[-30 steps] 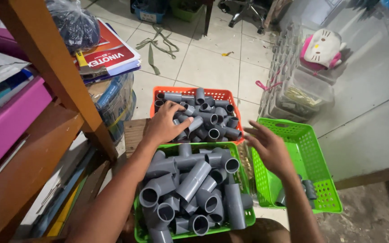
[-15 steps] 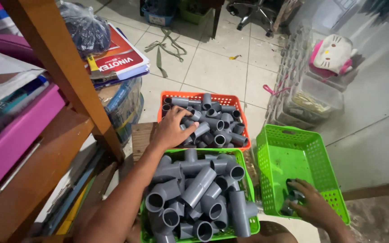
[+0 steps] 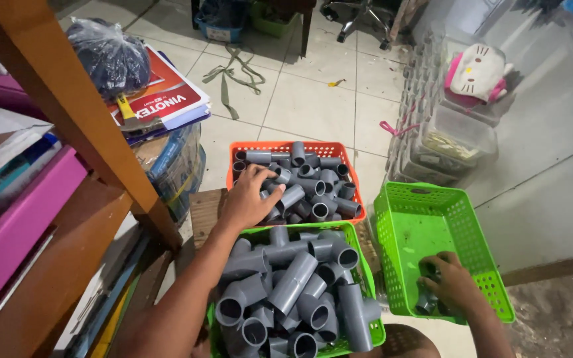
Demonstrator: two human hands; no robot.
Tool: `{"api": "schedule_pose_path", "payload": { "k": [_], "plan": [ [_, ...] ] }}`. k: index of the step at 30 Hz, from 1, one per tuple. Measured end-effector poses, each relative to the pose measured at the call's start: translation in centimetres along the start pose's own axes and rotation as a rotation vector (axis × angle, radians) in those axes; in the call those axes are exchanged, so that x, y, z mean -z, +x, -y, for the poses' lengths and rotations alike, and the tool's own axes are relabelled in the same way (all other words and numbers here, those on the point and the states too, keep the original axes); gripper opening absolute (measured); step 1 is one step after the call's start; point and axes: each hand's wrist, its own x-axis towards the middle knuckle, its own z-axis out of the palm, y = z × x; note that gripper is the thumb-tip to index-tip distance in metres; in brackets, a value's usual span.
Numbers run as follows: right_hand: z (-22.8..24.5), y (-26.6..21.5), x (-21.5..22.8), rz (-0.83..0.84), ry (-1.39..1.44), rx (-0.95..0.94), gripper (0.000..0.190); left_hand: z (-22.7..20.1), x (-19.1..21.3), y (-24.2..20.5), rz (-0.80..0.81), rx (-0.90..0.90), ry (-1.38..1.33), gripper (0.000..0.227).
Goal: Sorting PVC pipe fittings from a mixed basket into separate containers
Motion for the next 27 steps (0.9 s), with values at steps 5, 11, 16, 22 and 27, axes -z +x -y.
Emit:
{"api": "schedule_pose_path", "payload": {
  "k": [5,11,16,22,27],
  "plan": [
    [1.2,-0.5,0.6,0.025,-0.011,-0.031,0.039,0.1,-0.3,-0.1,-0.03,0.011,-0.014,0.038],
    [1.5,-1.1,1.4,-0.073,0.088,-0.038,0.029,0.9,-0.4,1.0,-0.051,0.077,-0.174,0.028],
    [6.7,-4.8,5.6,-0.089,0.583,-0.145,0.025,0.4,0.8,1.1,0.037,0.134,-0.261,0.028],
    [11.5,-8.9,9.1,-0.249,0.981,-0.11,0.027,-2.9,3.1,-1.9,-0.09,-0.08,-0.102,0.032],
    [15.6,-9.2,9.3,-0.243,1.48,0.35,0.022,-9.2,4.5,-5.2,0.001,-0.058,-0.267,0.044]
  ]
}}
